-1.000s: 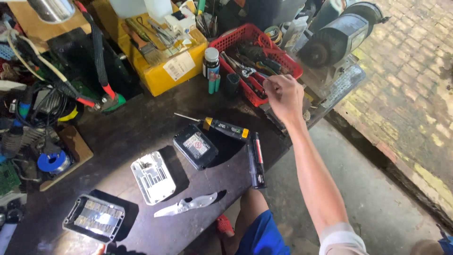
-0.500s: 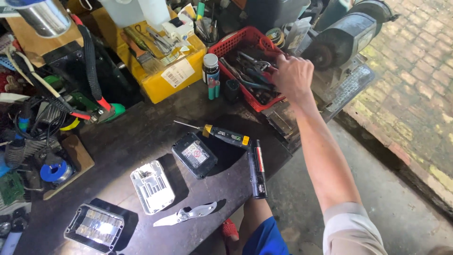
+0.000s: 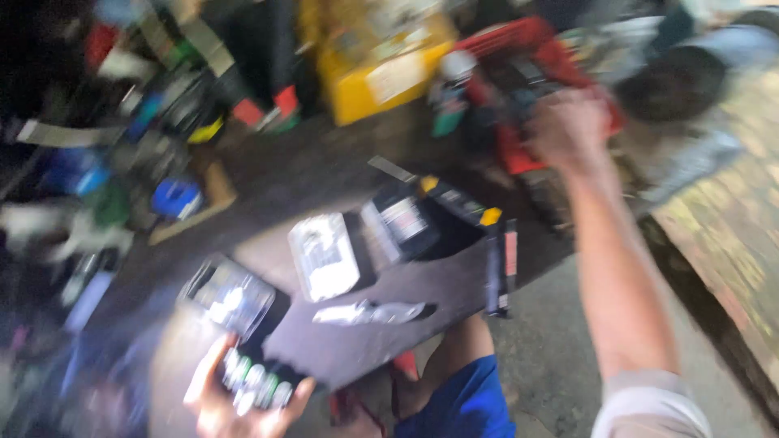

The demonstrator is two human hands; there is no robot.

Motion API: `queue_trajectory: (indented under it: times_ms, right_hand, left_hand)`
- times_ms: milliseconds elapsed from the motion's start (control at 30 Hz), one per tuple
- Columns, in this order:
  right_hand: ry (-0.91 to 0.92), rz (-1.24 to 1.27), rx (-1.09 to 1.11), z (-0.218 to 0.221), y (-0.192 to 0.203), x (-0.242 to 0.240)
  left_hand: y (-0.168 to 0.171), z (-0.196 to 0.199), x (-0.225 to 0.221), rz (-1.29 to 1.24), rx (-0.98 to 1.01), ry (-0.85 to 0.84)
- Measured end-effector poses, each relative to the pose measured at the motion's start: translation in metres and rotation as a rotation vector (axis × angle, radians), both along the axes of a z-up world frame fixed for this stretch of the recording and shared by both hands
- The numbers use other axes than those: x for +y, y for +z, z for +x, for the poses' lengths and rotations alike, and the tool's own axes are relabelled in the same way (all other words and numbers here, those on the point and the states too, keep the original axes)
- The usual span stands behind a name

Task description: Using pliers to cut connections and remove a circuit board from a battery pack assembly

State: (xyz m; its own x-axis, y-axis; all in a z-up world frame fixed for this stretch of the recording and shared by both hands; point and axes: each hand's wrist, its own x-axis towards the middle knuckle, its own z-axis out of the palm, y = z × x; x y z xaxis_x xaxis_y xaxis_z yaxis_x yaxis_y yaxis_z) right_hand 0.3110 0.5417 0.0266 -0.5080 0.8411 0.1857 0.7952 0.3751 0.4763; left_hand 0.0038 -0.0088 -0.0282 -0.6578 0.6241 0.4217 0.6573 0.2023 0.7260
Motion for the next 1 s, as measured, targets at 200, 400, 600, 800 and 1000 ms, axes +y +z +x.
queue_trajectory:
  times_ms: [200,400,600,800,1000]
  right_hand:
    - [0.368,-0.046,1.196,0.049,-0.013,0.007]
    - [0.490,-0.875,1.836,0.003,0.009,-0.116]
    - [0.236,-0.840,2.123,-0.084,0.034,-0.322]
    - [0.211,-1.284,2.279,-0.095,0.000,-0.405]
    - [0.058,-1.458,2.317,-0.078,-0.028,-0.450]
  left_hand:
    - [0.032,-0.009,0.016,-0.046,0.050,0.010]
    - [0.034,-0.015,0.010,-0.009,-0.004,-0.080]
    - [0.024,-0.019,-0.011,0.055,-0.042,-0.170]
    - [0.027,-0.009,-0.017,0.137,0.005,-0.153]
    - [0.041,0.061,-0.035,0.304,0.174,-0.091]
